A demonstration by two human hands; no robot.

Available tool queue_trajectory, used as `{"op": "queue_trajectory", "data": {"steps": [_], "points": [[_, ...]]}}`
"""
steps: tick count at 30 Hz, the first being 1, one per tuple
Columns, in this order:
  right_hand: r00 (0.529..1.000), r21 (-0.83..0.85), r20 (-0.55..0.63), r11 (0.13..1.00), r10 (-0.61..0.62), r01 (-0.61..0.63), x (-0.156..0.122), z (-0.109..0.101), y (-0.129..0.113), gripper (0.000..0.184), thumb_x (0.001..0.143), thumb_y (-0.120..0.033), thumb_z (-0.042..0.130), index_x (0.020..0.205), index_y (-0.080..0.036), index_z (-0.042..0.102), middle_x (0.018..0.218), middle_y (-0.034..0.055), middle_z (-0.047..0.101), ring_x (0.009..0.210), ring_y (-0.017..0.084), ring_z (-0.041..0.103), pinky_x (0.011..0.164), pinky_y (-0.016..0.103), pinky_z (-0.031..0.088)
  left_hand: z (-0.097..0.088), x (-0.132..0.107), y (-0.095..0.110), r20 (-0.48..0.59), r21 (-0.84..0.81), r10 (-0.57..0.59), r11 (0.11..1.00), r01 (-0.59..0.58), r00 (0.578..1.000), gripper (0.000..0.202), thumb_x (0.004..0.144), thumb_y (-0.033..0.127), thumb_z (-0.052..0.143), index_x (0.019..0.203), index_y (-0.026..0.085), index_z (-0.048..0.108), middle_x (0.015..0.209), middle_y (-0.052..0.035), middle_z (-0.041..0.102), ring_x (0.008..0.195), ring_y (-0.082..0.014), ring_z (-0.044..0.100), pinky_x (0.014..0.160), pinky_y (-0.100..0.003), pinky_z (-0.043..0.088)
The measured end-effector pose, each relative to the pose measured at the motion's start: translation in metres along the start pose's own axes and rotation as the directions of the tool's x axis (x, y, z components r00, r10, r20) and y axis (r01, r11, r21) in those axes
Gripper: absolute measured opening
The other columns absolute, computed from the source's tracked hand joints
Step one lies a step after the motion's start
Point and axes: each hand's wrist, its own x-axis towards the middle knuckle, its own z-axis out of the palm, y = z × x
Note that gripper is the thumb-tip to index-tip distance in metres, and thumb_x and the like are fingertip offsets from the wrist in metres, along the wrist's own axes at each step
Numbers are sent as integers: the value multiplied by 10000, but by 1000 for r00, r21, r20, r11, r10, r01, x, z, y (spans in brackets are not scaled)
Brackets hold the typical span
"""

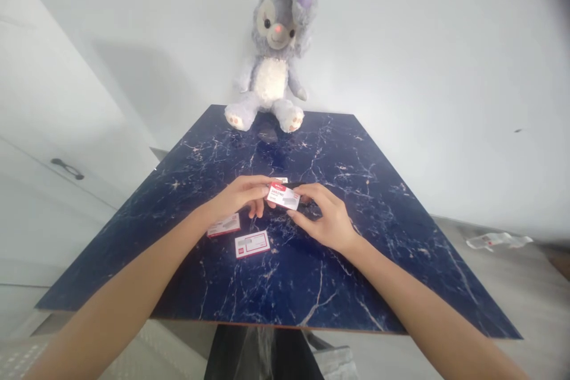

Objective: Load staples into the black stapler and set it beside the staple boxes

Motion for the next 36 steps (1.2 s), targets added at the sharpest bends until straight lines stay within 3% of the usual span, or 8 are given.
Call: {"op": "queue_trajectory", "data": {"steps": [10, 17, 20, 23, 26, 30, 36], "points": [[999, -5, 33, 1000, 26, -26, -3, 0, 2, 396, 915, -310, 686, 1288, -251, 567, 1128, 83, 704, 917, 215, 686, 812, 389, 608, -1, 4, -5, -91, 94, 7, 996, 1, 996, 309, 866, 346, 731, 1131, 187, 751, 739, -56, 720, 593, -150, 659, 575, -269, 541], [996, -49, -23, 995, 88, -90, 1, -4, -1, 366, 916, -292, 692, 1268, -253, 600, 984, 38, 732, 777, 177, 687, 753, 337, 611, -9, 8, -6, -302, -147, 87, 980, -137, 949, 166, 824, 279, 737, 944, 179, 792, 812, -59, 732, 585, -123, 614, 539, -249, 515], [998, -55, -27, 997, 60, -61, 3, -6, 1, 278, 926, -273, 668, 1202, -259, 641, 1078, 57, 737, 891, 207, 708, 823, 373, 614, -10, 10, -7, -361, -180, 128, 962, -204, 924, 135, 797, 247, 727, 890, 176, 795, 802, -56, 725, 605, -131, 616, 512, -237, 494], [1000, -81, -5, 996, 30, -30, 2, -5, 3, 244, 934, -246, 635, 1175, -259, 672, 1243, 87, 687, 1120, 257, 663, 966, 452, 575, -9, 10, -6, -367, -173, 106, 968, -180, 924, 146, 785, 254, 736, 898, 180, 792, 818, -61, 726, 632, -144, 625, 518, -244, 495], [1000, -143, 21, 990, 16, -13, 1, -2, 4, 277, 928, -223, 627, 1200, -242, 677, 1344, 113, 629, 1136, 282, 631, 969, 501, 558, -6, 9, -6, -354, -145, 92, 978, -152, 931, 161, 799, 277, 740, 924, 187, 787, 855, -64, 731, 634, -144, 626, 538, -257, 500], [999, -134, 24, 991, 26, -22, 1, -1, 2, 227, 909, -179, 629, 1112, -251, 701, 1287, 100, 659, 1110, 291, 615, 940, 516, 548, -4, 8, -7, -347, -101, 92, 986, -135, 933, 183, 803, 301, 745, 941, 187, 779, 892, -69, 737, 630, -143, 626, 569, -276, 512], [989, 39, 11, 988, 147, -147, 4, -4, -4, 32, 892, -208, 679, 897, -239, 675, 1202, 77, 691, 1125, 273, 621, 969, 494, 516, -6, 9, -7, -359, -93, 76, 989, -117, 930, 180, 808, 299, 744, 937, 178, 775, 857, -63, 734, 632, -147, 631, 571, -275, 508]]}}
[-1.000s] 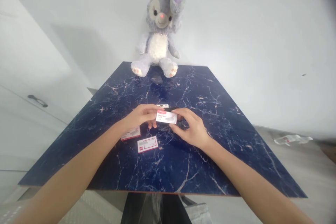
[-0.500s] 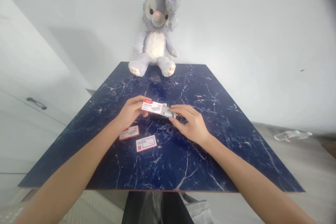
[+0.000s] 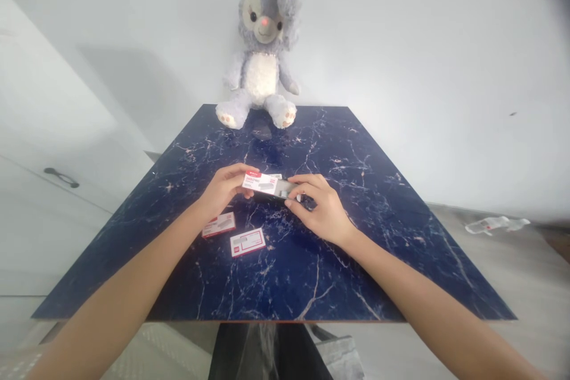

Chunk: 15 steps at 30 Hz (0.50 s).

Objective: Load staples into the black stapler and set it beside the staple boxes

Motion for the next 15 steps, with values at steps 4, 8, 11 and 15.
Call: {"op": "queue_trajectory", "data": {"steps": [4, 8, 11, 15], "points": [[993, 120, -25, 987, 114, -110, 0, -3, -4, 25, 923, -252, 667, 904, -240, 658, 1263, 68, 674, 1173, 256, 623, 1015, 477, 495, 1, 0, 0, 14, -3, -4, 1000, 4, 1000, 178, 823, 283, 734, 958, 173, 773, 828, -53, 734, 639, -152, 637, 576, -269, 501], [997, 42, -63, 998, 49, -47, 0, -4, -2, 31, 932, -236, 647, 902, -236, 649, 1229, 77, 688, 1145, 253, 634, 998, 471, 512, 1, -1, -1, 8, 36, 5, 999, -5, 1000, 194, 812, 285, 733, 967, 173, 759, 818, -46, 736, 627, -153, 634, 588, -280, 512], [991, -121, -17, 984, -131, 128, 0, -3, 5, 76, 916, -171, 631, 909, -238, 667, 1234, 88, 687, 1139, 272, 619, 981, 496, 526, 0, 1, -4, -41, 162, 52, 986, -45, 998, 224, 798, 289, 727, 986, 173, 755, 792, -46, 737, 616, -160, 636, 592, -290, 527], [980, -235, 71, 952, -187, 198, 0, -3, 9, 148, 933, -142, 586, 942, -244, 692, 1241, 84, 679, 1105, 274, 614, 947, 494, 551, -1, 3, -6, -63, 196, 68, 979, -55, 996, 235, 785, 286, 727, 989, 175, 762, 780, -45, 740, 609, -167, 644, 590, -298, 538]]}}
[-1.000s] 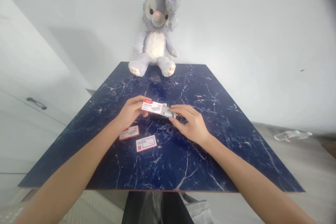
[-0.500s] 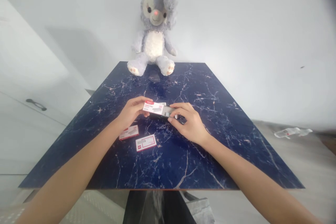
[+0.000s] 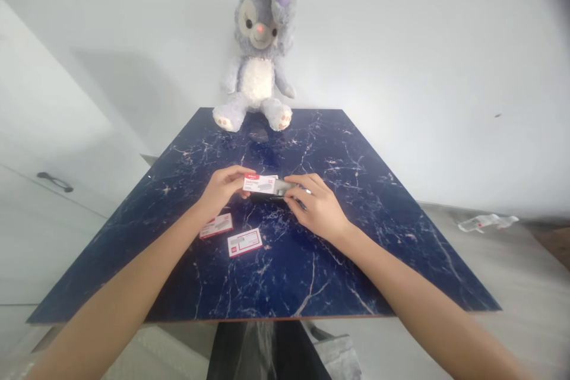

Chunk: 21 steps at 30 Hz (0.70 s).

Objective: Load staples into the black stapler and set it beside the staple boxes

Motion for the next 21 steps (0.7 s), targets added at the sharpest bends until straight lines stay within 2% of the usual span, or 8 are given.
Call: {"op": "queue_trajectory", "data": {"steps": [4, 7, 9, 14, 18, 21], "points": [[1000, -47, -11, 999, 24, -24, 0, -2, -1, 182, 949, -165, 567, 1054, -240, 694, 1220, 93, 675, 1114, 275, 609, 968, 491, 552, 1, 0, -2, 12, -43, -5, 999, 6, 1000, 212, 773, 271, 759, 963, 178, 772, 797, -51, 745, 592, -151, 637, 589, -285, 541], [998, -67, 6, 995, 68, -67, 0, -1, 0, 283, 949, -181, 566, 1209, -238, 664, 1291, 104, 647, 1169, 291, 589, 1011, 520, 531, 1, 0, -3, 35, -57, -30, 998, 32, 999, 227, 777, 300, 775, 972, 183, 770, 846, -67, 752, 620, -162, 663, 580, -279, 551], [997, -85, 24, 994, 74, -72, -1, -1, 2, 308, 951, -182, 566, 1239, -235, 659, 1344, 109, 626, 1195, 301, 572, 1021, 535, 524, 2, -1, -2, 54, -52, -66, 996, 68, 996, 259, 767, 316, 790, 989, 185, 763, 865, -74, 753, 623, -168, 676, 559, -275, 554], [998, -62, 2, 996, 63, -62, -1, -1, 7, 243, 944, -155, 578, 1134, -239, 704, 1330, 94, 650, 1169, 286, 589, 992, 517, 544, 7, -3, 3, 77, -71, -131, 988, 136, 988, 343, 758, 345, 815, 1056, 184, 756, 958, -94, 757, 661, -166, 691, 588, -283, 576], [998, 55, -10, 996, 65, -64, -1, 0, 6, 157, 940, -156, 590, 1016, -230, 705, 1285, 90, 677, 1177, 263, 611, 1007, 503, 536, 9, -3, 7, 60, -99, -145, 984, 151, 988, 339, 722, 315, 848, 1021, 171, 779, 990, -98, 757, 728, -172, 699, 646, -284, 585], [996, 157, -33, 984, 88, -81, 1, -2, 2, 70, 936, -208, 629, 949, -236, 692, 1291, 84, 682, 1205, 264, 614, 1021, 513, 521, 7, -2, 7, 60, -124, -168, 977, 174, 984, 314, 719, 275, 849, 1007, 170, 787, 979, -96, 758, 711, -159, 688, 646, -272, 577]]}}
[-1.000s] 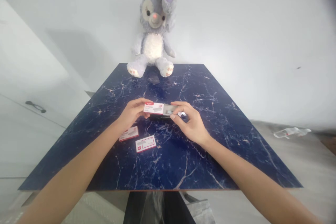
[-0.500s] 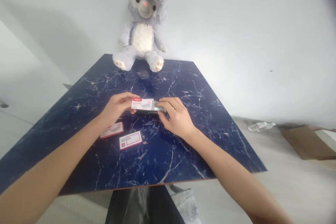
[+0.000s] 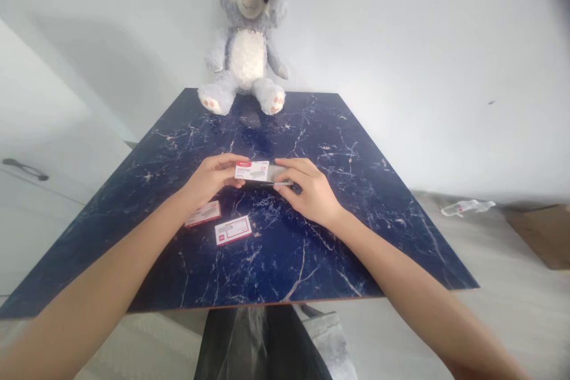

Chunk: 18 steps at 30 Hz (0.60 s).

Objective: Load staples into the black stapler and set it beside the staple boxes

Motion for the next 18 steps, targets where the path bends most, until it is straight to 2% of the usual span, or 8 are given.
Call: {"op": "queue_trajectory", "data": {"steps": [3, 6, 9, 11, 14, 18], "points": [[990, 52, -130, 997, 62, -55, 2, -5, -8, 39, 934, -234, 646, 963, -243, 670, 1315, 84, 673, 1230, 266, 610, 1039, 516, 507, -3, 1, 0, -2, -85, 12, 996, -12, 1000, 287, 730, 254, 841, 999, 171, 786, 902, -87, 757, 676, -155, 680, 626, -268, 565], [959, 53, -266, 995, 99, -88, 2, -8, -13, 54, 937, -217, 629, 981, -246, 640, 1319, 91, 661, 1228, 263, 619, 1037, 506, 506, -6, 1, 1, -28, -144, 43, 988, -47, 999, 267, 743, 245, 833, 996, 174, 785, 858, -79, 755, 681, -161, 689, 625, -263, 564], [936, 36, -326, 991, 130, -125, 2, -8, -13, 39, 935, -230, 617, 973, -243, 618, 1301, 99, 661, 1211, 268, 629, 1005, 494, 527, -7, 2, 2, -55, -168, 50, 984, -59, 997, 261, 745, 231, 831, 995, 173, 786, 868, -80, 760, 688, -159, 697, 629, -256, 571], [929, 59, -318, 982, 190, -180, 1, -6, -11, 36, 948, -254, 597, 979, -240, 609, 1258, 96, 686, 1148, 258, 663, 937, 460, 565, -7, 2, 2, -77, -185, 53, 980, -67, 996, 260, 749, 223, 826, 1002, 174, 786, 913, -84, 768, 711, -161, 708, 640, -254, 582], [940, 97, -235, 969, 245, -229, 0, -1, -9, 62, 965, -286, 575, 988, -239, 607, 1194, 88, 727, 1036, 240, 708, 866, 412, 591, -5, 1, 1, -69, -206, 41, 977, -55, 997, 284, 751, 207, 818, 1032, 169, 788, 993, -100, 774, 755, -177, 728, 695, -282, 611], [976, 91, -133, 983, 171, -160, -2, 5, -8, 58, 964, -276, 578, 979, -237, 619, 1224, 90, 726, 1034, 238, 712, 908, 405, 572, -2, -1, 2, 50, -215, 4, 977, 7, 999, 364, 756, 204, 816, 1117, 166, 782, 1083, -128, 769, 818, -213, 749, 822, -360, 625]]}}
